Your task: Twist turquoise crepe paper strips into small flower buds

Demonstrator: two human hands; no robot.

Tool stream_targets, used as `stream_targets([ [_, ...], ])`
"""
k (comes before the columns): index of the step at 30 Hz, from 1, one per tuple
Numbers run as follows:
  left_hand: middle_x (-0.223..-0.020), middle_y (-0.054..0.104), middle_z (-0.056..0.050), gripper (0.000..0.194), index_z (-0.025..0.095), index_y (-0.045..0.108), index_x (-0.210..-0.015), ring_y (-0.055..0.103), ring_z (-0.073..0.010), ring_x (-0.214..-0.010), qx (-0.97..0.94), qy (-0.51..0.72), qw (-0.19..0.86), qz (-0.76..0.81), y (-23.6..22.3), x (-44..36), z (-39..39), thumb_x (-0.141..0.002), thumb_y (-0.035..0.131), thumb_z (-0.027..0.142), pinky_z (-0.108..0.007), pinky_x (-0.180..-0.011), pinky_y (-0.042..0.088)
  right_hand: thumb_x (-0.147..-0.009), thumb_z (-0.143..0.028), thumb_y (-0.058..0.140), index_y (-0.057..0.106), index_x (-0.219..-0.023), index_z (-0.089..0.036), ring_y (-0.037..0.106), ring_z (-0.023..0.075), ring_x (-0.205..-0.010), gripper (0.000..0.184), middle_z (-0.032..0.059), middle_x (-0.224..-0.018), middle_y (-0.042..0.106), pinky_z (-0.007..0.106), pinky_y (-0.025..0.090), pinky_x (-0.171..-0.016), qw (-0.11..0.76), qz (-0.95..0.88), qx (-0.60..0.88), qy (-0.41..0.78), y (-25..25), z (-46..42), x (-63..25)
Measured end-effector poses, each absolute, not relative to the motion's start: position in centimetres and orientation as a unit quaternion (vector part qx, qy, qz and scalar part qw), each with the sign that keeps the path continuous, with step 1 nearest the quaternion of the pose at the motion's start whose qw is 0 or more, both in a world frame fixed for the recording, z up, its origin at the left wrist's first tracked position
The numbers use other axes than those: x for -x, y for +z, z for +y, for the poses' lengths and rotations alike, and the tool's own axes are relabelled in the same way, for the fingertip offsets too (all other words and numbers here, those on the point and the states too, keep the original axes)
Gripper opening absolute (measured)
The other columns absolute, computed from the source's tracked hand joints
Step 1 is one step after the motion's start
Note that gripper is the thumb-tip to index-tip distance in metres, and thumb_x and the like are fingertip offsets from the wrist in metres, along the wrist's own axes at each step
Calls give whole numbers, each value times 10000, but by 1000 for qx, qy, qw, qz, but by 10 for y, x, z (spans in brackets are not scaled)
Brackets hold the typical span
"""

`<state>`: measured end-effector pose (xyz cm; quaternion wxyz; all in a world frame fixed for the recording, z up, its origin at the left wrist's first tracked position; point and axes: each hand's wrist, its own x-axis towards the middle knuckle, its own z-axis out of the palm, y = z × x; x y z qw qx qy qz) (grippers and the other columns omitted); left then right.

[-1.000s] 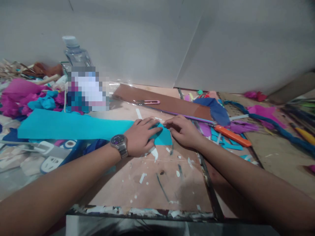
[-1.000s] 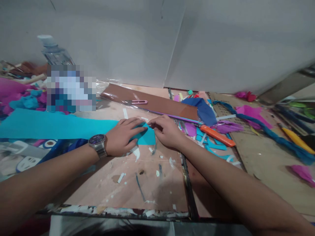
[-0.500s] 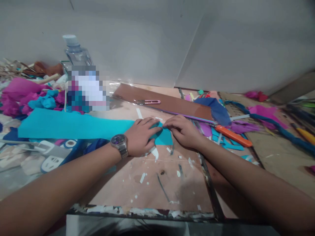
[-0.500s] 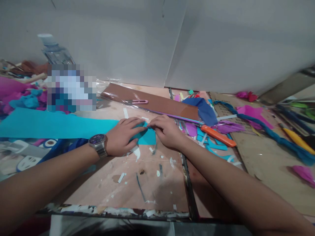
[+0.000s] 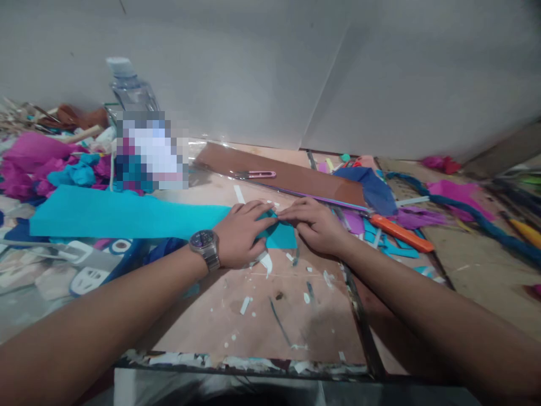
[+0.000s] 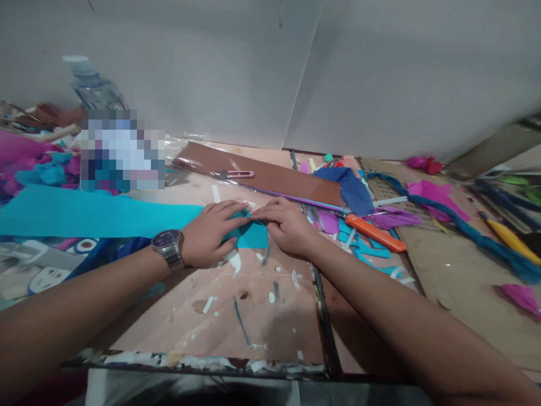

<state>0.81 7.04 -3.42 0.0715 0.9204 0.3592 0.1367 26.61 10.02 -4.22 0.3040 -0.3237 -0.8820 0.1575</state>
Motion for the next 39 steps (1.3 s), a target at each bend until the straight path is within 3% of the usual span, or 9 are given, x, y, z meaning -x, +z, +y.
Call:
stream_targets([
  [7, -1577, 502, -155, 474, 156, 554, -1409, 424, -339, -1475, -904, 180, 93, 376, -34, -8, 72, -959, 543, 303, -554, -1216, 366, -811, 17, 492, 790, -1165, -251, 637, 252, -1025, 535, 10, -1156, 812, 446, 540, -946, 297, -893, 309, 140, -41, 100, -267],
  [14, -1592, 484, -149, 510, 168, 535, -1471, 403, -342, -1486, -907, 166, 81, 379, -35, -10, 72, -978, 526, 297, -567, -1217, 364, -843, -18, 511, 789, -1175, -254, 641, 258, -1044, 493, 42, -1136, 809, 448, 544, -946, 290, -894, 311, 140, -42, 100, -267],
  [19, -1608, 469, -147, 494, 169, 558, -1458, 387, -354, -1495, -908, 150, 76, 383, -35, -10, 71, -986, 514, 309, -584, -1206, 369, -826, -37, 532, 798, -1147, -238, 685, 234, -1003, 463, 89, -1097, 723, 408, 555, -923, 285, -873, 364, 153, -42, 98, -268],
  [29, -1581, 504, -141, 496, 161, 567, -1450, 405, -353, -1481, -908, 148, 81, 383, -34, -11, 71, -977, 517, 304, -576, -1196, 380, -792, 10, 503, 803, -1069, -237, 648, 246, -982, 478, 30, -1057, 819, 429, 538, -925, 296, -875, 350, 157, -38, 98, -265],
  [39, -1565, 524, -133, 511, 177, 540, -1468, 424, -342, -1468, -905, 158, 88, 384, -34, -10, 71, -972, 521, 301, -576, -1190, 385, -831, -27, 523, 813, -1046, -242, 660, 248, -998, 420, 32, -1052, 822, 431, 535, -927, 298, -883, 330, 148, -40, 98, -264],
])
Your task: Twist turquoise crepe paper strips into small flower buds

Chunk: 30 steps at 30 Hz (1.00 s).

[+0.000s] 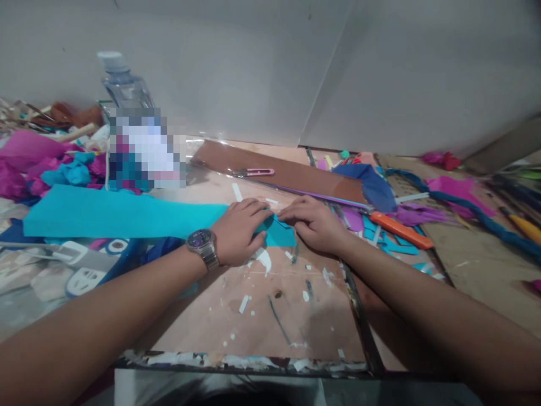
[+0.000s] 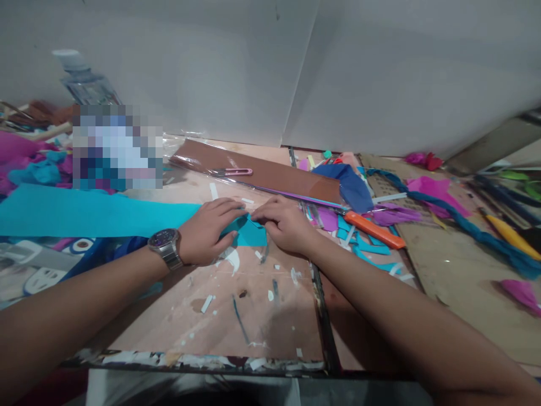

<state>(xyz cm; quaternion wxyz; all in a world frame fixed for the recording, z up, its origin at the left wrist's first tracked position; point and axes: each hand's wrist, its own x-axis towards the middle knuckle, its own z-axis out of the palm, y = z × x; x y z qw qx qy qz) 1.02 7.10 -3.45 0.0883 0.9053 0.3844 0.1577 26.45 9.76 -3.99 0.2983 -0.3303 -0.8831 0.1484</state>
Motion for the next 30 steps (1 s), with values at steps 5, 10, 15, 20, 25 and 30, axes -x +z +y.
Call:
stream_targets([
  [5, -1561, 526, -124, 484, 185, 561, -1445, 428, -341, -1463, -907, 152, 80, 385, -34, -11, 71, -982, 506, 313, -568, -1188, 389, -857, -43, 523, 814, -1050, -251, 659, 259, -1034, 406, 33, -1104, 818, 457, 521, -958, 279, -900, 310, 124, -40, 98, -265],
  [10, -1560, 524, -124, 491, 194, 541, -1461, 429, -335, -1464, -906, 154, 83, 385, -34, -10, 71, -987, 497, 313, -565, -1184, 392, -865, -48, 517, 811, -1068, -259, 651, 260, -1035, 414, 31, -1115, 814, 466, 523, -958, 273, -903, 308, 124, -41, 98, -266],
  [15, -1558, 522, -129, 504, 213, 529, -1479, 425, -338, -1467, -906, 157, 85, 384, -34, -10, 71, -987, 498, 318, -573, -1183, 387, -856, -35, 515, 808, -1066, -255, 646, 260, -1037, 422, 25, -1120, 812, 473, 526, -961, 269, -904, 308, 124, -42, 99, -266],
  [20, -1586, 497, -133, 505, 210, 537, -1483, 414, -341, -1476, -905, 153, 83, 388, -33, -11, 70, -991, 499, 317, -574, -1188, 378, -867, -47, 517, 810, -1072, -252, 653, 262, -1037, 412, 37, -1121, 814, 478, 532, -959, 273, -904, 306, 125, -43, 99, -266],
  [25, -1618, 476, -119, 513, 192, 534, -1490, 389, -347, -1499, -911, 153, 68, 378, -33, -10, 69, -993, 490, 313, -573, -1180, 382, -853, -36, 515, 811, -1059, -249, 660, 258, -1033, 418, 34, -1117, 816, 467, 531, -959, 271, -906, 301, 120, -42, 99, -266],
  [30, -1509, 607, -107, 481, 176, 592, -1422, 500, -344, -1402, -902, 171, 38, 395, -29, -10, 68, -960, 506, 277, -555, -1108, 422, -844, -30, 517, 807, -1068, -254, 669, 253, -1035, 430, 31, -1125, 815, 464, 530, -963, 267, -905, 306, 128, -42, 99, -266],
])
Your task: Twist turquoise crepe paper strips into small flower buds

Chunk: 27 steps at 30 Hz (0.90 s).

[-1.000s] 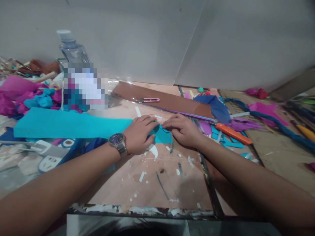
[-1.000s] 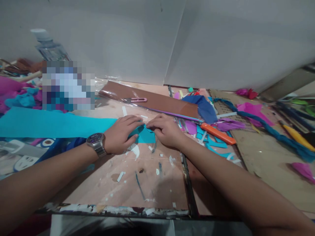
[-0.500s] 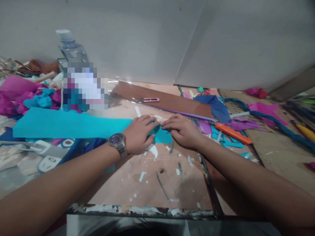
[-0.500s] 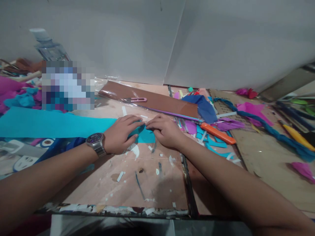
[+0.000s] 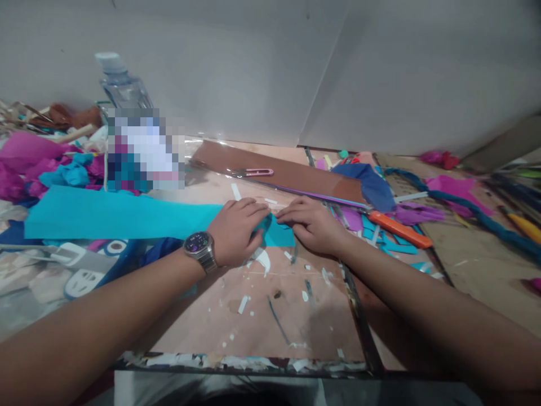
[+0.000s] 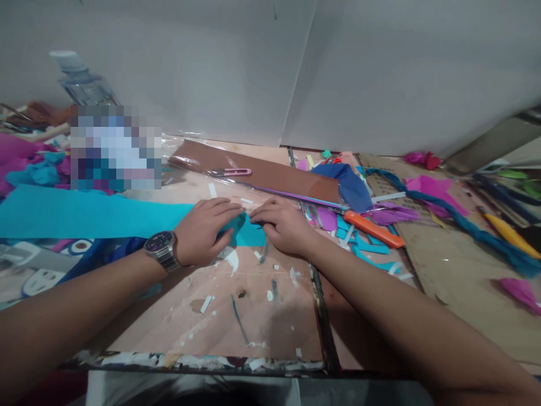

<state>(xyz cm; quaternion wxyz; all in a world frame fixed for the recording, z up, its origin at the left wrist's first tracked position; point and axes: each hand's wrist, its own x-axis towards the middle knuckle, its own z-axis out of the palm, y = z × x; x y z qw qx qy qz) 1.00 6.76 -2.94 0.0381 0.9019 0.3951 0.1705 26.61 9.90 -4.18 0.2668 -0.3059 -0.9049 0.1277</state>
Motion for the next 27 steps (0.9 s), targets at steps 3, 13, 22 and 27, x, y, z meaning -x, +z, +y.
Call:
stream_targets([
  [3, -1473, 638, -109, 484, 174, 608, -1402, 535, -347, -1358, -892, 176, 30, 416, -28, -10, 68, -934, 517, 260, -547, -1082, 431, -846, -32, 514, 806, -1081, -260, 677, 247, -1047, 439, 29, -1142, 811, 459, 530, -967, 266, -905, 306, 130, -43, 99, -267],
  [13, -1625, 498, -69, 579, 240, 482, -1546, 378, -382, -1511, -914, 113, 71, 383, -29, -11, 69, -974, 481, 322, -613, -1125, 352, -853, -40, 514, 817, -1069, -266, 664, 257, -1042, 435, 35, -1114, 818, 481, 539, -962, 273, -904, 306, 120, -42, 99, -266],
  [22, -1604, 525, -87, 562, 206, 526, -1514, 390, -391, -1505, -912, 108, 46, 393, -27, -12, 66, -970, 484, 340, -616, -1110, 371, -841, -32, 539, 827, -1052, -264, 650, 268, -1053, 426, 25, -1121, 820, 489, 552, -963, 278, -903, 309, 106, -42, 98, -268],
  [27, -1595, 535, -76, 529, 238, 538, -1502, 398, -400, -1498, -915, 101, 34, 388, -28, -12, 67, -987, 464, 336, -610, -1098, 385, -848, -42, 546, 828, -1082, -264, 644, 280, -1064, 429, 28, -1124, 822, 507, 570, -958, 279, -906, 302, 100, -43, 97, -268],
])
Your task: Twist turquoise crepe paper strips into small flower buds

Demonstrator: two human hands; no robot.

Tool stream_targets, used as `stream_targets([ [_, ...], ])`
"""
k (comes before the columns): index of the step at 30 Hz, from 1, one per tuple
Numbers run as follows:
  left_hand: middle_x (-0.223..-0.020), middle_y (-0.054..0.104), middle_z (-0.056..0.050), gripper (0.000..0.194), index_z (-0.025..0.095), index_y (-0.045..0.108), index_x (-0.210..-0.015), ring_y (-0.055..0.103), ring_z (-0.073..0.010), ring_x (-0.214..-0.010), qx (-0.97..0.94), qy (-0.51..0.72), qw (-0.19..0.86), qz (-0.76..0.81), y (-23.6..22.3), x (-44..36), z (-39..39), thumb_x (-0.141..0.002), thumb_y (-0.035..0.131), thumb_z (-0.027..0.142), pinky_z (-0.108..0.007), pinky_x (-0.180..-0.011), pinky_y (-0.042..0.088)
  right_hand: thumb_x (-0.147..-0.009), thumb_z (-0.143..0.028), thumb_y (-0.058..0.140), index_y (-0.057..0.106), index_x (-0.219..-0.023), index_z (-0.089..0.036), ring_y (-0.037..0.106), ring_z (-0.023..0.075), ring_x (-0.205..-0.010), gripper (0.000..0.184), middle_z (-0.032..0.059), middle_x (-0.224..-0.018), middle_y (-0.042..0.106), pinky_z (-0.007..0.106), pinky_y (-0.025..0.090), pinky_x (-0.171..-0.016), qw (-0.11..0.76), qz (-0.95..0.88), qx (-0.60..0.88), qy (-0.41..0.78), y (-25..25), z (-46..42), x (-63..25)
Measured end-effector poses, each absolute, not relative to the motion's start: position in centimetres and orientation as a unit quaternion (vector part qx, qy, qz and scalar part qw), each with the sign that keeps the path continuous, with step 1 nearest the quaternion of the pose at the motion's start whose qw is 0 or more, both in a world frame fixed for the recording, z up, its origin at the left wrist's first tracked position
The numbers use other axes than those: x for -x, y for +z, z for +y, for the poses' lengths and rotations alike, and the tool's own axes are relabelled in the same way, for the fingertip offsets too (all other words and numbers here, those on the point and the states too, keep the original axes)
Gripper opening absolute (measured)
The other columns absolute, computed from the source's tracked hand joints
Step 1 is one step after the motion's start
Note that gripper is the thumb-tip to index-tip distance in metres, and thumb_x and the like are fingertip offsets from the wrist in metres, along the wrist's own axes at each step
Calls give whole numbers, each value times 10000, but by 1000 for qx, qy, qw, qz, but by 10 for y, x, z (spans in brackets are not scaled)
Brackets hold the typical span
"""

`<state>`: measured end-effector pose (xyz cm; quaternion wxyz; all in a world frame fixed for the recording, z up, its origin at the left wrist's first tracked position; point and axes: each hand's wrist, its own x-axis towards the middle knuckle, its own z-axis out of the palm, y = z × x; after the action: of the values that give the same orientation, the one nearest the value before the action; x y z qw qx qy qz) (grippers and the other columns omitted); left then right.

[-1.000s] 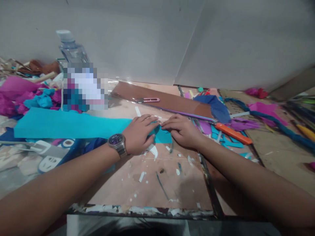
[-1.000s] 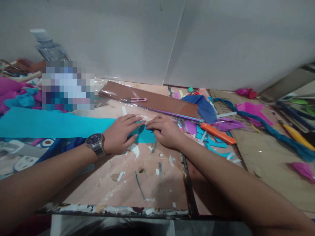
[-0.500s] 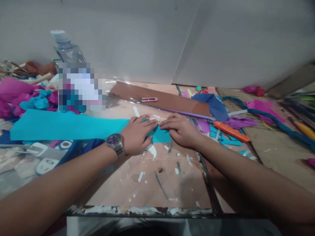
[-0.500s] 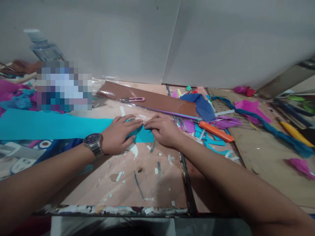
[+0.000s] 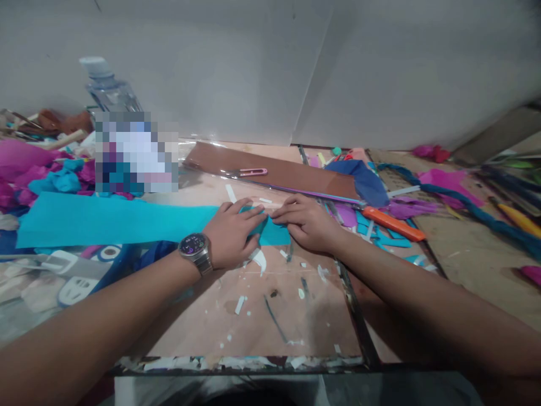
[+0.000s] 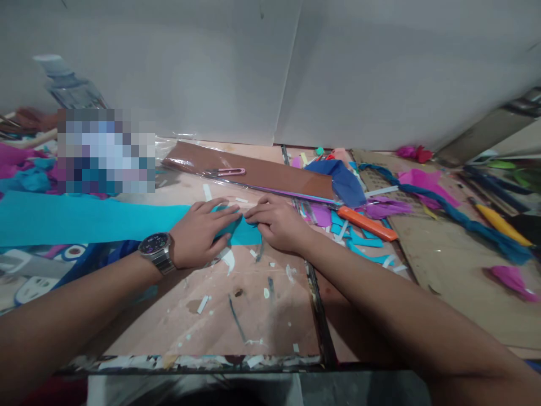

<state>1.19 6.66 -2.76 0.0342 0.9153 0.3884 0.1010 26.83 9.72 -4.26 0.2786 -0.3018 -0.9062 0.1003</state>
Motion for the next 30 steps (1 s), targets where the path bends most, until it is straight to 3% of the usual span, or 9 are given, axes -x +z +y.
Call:
stream_targets([
  [5, -1595, 535, -71, 518, 240, 543, -1500, 412, -413, -1479, -917, 92, 22, 387, -27, -12, 65, -998, 449, 327, -618, -1081, 396, -868, -50, 552, 827, -1030, -245, 657, 280, -1051, 373, 19, -1096, 828, 490, 581, -941, 278, -915, 281, 83, -43, 98, -269],
  [10, -1597, 531, -66, 521, 245, 548, -1496, 411, -435, -1468, -917, 92, 27, 388, -27, -12, 64, -990, 459, 330, -631, -1071, 394, -868, -69, 552, 783, -832, -224, 687, 251, -899, 280, 33, -926, 825, 446, 559, -878, 282, -921, 259, 72, -36, 97, -268],
  [17, -1593, 522, -79, 504, 283, 566, -1477, 397, -416, -1483, -925, 79, 6, 371, -23, -12, 64, -989, 437, 276, -612, -1055, 409, -860, -83, 503, 637, -642, -216, 604, 225, -705, 289, 48, -645, 664, 398, 466, -764, 258, -921, 284, 63, -29, 93, -268],
  [24, -1603, 516, -76, 524, 246, 561, -1463, 382, -399, -1501, -922, 79, 18, 378, -23, -13, 63, -948, 465, 258, -602, -1082, 403, -819, -39, 508, 661, -685, -217, 683, 239, -940, 270, 51, -984, 812, 394, 516, -860, 313, -898, 282, 125, -35, 94, -267],
  [30, -1609, 515, -76, 623, 211, 505, -1531, 372, -398, -1508, -919, 85, 29, 384, -25, -12, 64, -909, 492, 240, -608, -1103, 388, -827, -41, 508, 665, -653, -212, 649, 231, -851, 290, 49, -787, 764, 355, 511, -770, 303, -897, 293, 135, -33, 93, -267],
])
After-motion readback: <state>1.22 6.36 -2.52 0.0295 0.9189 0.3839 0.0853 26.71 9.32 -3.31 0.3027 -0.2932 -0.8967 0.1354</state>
